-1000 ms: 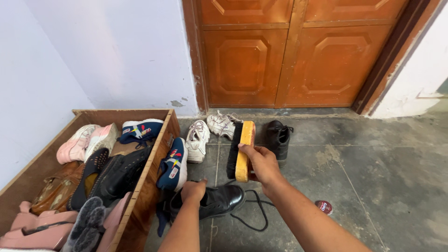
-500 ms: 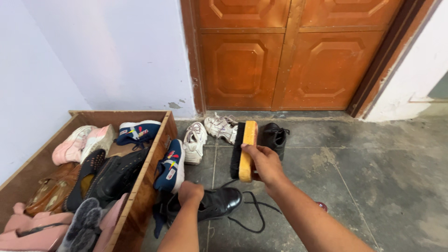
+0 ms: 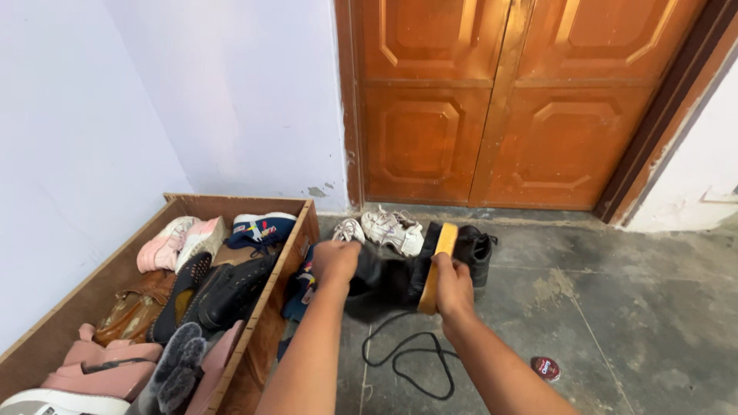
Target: The person uses a brush to rub the surface of a black boot, focusing on the toe and sides. They rotate the boot to access different areas and continue brushing the upper leather and sole edges.
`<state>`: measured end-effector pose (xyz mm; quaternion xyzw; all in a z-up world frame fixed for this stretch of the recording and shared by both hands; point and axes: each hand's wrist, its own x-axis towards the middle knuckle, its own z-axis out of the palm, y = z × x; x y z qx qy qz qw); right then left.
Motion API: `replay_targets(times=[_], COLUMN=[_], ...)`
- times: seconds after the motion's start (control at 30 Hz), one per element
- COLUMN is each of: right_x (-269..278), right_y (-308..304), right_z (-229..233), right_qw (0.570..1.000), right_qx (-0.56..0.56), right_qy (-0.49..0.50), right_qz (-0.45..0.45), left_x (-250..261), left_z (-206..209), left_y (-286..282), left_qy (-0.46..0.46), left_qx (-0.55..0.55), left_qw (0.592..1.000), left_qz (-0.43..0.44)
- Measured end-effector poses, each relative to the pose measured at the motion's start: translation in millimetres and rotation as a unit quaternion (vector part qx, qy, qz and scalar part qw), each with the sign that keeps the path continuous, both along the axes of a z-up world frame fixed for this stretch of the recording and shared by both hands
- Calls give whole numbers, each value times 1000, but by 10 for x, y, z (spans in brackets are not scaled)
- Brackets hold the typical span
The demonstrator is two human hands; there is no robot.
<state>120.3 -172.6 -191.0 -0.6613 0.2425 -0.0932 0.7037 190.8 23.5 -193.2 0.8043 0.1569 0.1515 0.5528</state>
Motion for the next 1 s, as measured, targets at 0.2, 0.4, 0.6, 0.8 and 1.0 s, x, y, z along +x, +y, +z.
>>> replay_targets(times=[0.2, 0.4, 0.6, 0.8, 1.0], right_x=[-182, -286, -250, -204, -278], right_y=[95, 128, 106, -43, -89], right_z=[347, 575, 405, 434, 642], right_qw=[997, 994, 961, 894, 846], right_qx=[-51, 103, 262, 390, 458], right_qy=[-42, -4, -71, -218, -269], right_qz=[-39, -23, 46, 29, 34], left_x=[-210, -580, -623, -579, -669], left_z=[782, 1381, 1385, 1251, 1211], left_y=[-267, -452, -492, -662, -753], left_qy=[-109, -153, -181, -242, -184], left_qx=[-88, -140, -164, -179, -206], left_qw=[989, 966, 940, 893, 866], left_qz=[-49, -152, -239, -336, -417])
